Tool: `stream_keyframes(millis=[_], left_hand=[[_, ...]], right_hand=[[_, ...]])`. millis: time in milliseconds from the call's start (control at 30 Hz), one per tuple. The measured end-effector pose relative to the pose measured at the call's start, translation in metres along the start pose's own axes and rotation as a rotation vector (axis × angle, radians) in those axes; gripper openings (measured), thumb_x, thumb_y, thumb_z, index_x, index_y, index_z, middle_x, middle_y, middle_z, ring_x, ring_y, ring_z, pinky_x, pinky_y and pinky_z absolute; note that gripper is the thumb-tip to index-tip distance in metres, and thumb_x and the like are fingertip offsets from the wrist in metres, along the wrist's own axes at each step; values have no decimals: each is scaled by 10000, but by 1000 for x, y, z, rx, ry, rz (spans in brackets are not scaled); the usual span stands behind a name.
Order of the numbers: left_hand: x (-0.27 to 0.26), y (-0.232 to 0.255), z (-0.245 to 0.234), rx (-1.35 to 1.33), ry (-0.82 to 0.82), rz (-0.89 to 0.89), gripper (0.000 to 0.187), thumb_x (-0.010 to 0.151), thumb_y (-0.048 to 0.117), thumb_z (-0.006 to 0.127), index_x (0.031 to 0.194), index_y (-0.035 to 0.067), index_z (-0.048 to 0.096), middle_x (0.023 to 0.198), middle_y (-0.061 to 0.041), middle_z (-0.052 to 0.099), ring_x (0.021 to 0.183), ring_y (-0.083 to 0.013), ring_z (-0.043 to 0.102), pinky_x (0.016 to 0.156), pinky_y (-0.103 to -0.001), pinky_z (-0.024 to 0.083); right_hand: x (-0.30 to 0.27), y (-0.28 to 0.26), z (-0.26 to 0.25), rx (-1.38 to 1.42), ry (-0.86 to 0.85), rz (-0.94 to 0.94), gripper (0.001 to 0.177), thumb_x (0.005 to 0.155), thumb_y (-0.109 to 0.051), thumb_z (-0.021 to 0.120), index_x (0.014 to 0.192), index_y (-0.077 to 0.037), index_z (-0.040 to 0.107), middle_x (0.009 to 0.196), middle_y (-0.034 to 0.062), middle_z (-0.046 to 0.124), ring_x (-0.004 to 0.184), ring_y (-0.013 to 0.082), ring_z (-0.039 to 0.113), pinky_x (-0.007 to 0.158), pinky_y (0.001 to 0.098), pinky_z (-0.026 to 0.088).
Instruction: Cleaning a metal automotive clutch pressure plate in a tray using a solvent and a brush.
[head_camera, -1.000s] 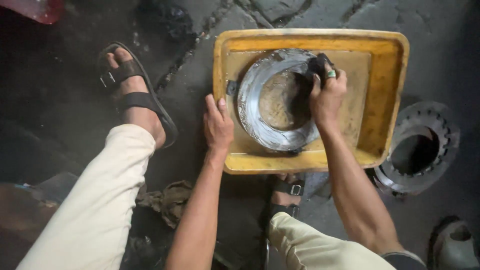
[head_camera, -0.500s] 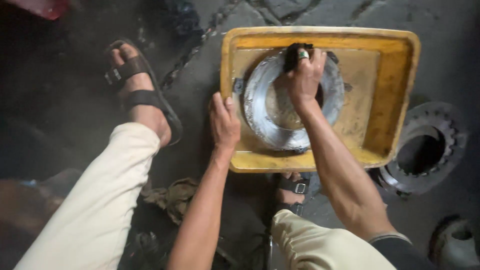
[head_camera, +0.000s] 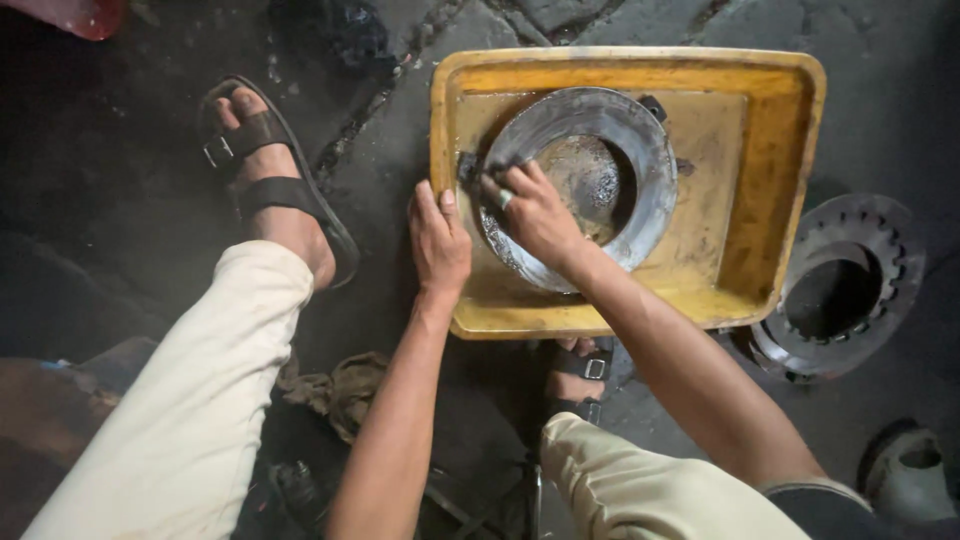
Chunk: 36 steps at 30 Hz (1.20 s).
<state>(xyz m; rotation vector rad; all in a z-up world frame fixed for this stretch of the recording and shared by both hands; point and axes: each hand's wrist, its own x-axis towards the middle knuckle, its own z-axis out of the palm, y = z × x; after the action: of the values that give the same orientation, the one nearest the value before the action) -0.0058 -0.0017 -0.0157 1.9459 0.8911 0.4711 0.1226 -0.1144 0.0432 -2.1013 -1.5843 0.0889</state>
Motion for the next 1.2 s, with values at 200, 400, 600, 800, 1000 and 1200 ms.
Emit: stream_keyframes(millis=[200, 400, 600, 800, 1000, 1200], left_hand=[[0, 7, -5, 38, -15, -35, 413, 1109, 275, 451, 1334, -68, 495, 1242, -337, 594, 1163, -503, 551, 1009, -540, 425], [-4, -11, 9, 108, 52, 38, 443, 1103, 270, 474, 1357, -92, 482, 1265, -349, 592, 1183, -500, 552, 1037, -537, 426], [7, 16, -10, 35, -104, -141, 418, 1079, 275, 438, 1309, -68, 504, 1161, -312, 618, 1116, -439, 602, 992, -515, 448], [-4, -16, 11, 97, 80, 67, 431, 1117, 282, 452, 1352, -78, 475, 1268, -353, 590, 1183, -511, 557, 1036, -546, 429], [-6, -14, 11, 114, 30, -19, 455, 1101, 281, 460, 1373, -83, 470, 1230, -357, 595, 1127, -518, 558, 961, -547, 437], [-2, -5, 4, 37, 24, -8, 381, 1111, 279, 452, 1294, -50, 506, 1137, -325, 622, 1068, -508, 581, 910, -550, 451]], right_hand=[[-44, -13, -17, 87, -309, -190, 634, 641, -178, 710, 1217, 84, 674, 1181, 163, 644, 1177, 359, 552, 1071, 455, 447], [-131, 10, -42, 90, -488, -244, 392, 752, -135, 702, 1119, 0, 719, 1430, 113, 583, 1309, 359, 526, 1085, 432, 460], [-196, 57, -81, 346, -601, 527, 530, 778, 29, 627, 1302, -24, 694, 1461, 195, 493, 1310, 366, 477, 1072, 473, 421], [-161, 89, -133, -157, -268, 415, 441, 849, 105, 646, 1197, -137, 770, 1282, 33, 758, 1018, 244, 698, 888, 427, 479], [-157, 74, -98, -170, 9, 399, 415, 865, 49, 712, 1261, -71, 743, 1190, 165, 707, 1000, 383, 654, 865, 443, 543], [-170, -17, -38, 95, 74, 584, 523, 703, -17, 758, 1224, -30, 715, 1139, 230, 692, 1004, 397, 671, 862, 432, 546]])
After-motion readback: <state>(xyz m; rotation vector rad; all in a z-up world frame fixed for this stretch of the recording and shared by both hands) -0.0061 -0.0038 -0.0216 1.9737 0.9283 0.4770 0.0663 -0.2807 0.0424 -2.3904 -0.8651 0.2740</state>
